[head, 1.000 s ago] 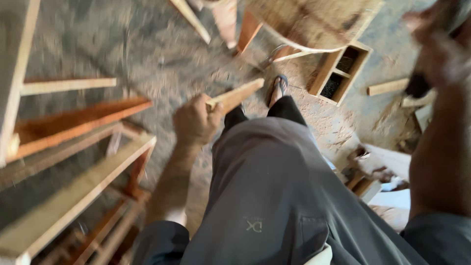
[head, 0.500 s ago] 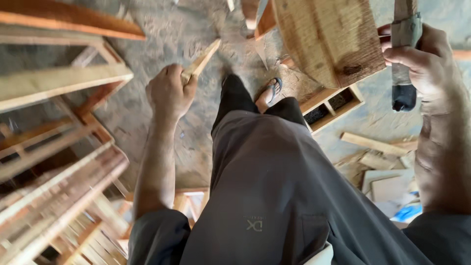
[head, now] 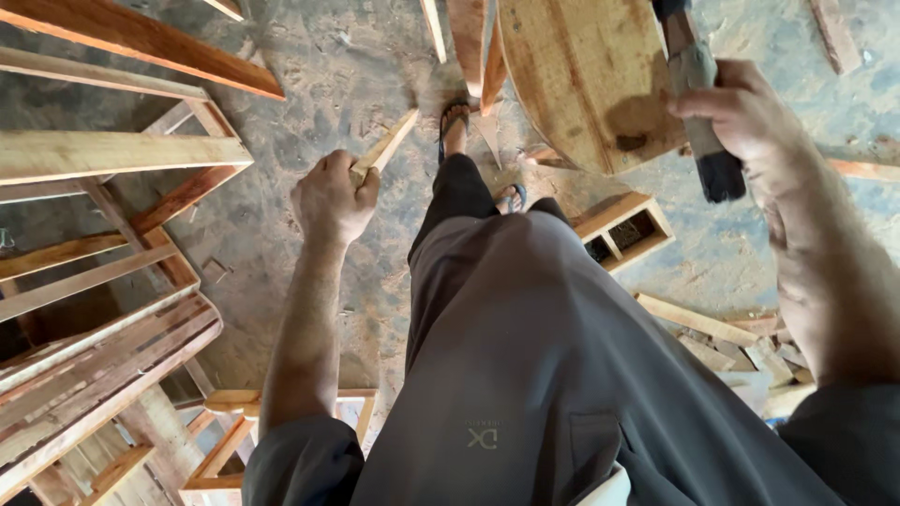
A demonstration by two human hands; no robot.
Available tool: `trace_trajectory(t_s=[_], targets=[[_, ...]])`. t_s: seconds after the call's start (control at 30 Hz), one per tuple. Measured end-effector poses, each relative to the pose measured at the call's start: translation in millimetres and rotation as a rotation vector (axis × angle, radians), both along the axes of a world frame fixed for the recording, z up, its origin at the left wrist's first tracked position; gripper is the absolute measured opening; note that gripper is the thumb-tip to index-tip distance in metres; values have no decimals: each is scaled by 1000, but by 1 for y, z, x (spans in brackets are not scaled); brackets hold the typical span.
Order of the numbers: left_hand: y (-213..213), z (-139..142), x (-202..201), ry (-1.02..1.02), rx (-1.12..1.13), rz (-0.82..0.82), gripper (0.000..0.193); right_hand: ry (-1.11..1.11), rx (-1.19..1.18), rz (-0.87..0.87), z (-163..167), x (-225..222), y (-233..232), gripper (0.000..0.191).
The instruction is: The person uses a hammer to drive nails into a wooden chair frame, attaching a small wooden block to the seat. They repeatedly pick up nails and small blocks, position them, and hammer them into place.
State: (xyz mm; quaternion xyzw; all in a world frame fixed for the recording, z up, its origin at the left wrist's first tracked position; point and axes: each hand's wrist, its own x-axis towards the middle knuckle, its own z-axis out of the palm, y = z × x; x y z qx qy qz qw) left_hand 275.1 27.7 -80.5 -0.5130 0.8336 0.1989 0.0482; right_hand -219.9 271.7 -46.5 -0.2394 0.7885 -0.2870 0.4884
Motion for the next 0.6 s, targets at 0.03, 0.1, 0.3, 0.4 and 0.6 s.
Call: trace_trajectory(t_s=[0.03, 0.1, 0.3, 0.4, 0.6], targets=[[2, -3, -2, 4, 19, 0, 25, -14, 30, -23, 10, 7, -4, 38], [5, -9, -8, 13, 44, 5, 25, 44, 48, -4, 27, 19, -11, 36], [15, -17, -19, 107, -135, -134, 25, 64, 27, -51, 50, 34, -20, 36], [17, -15, -22, 84, -63, -103, 23, 147, -24, -53, 37, 31, -10, 42], [19, 1, -28, 129, -235, -148, 29, 501, -350, 438, -24, 2, 15, 13]])
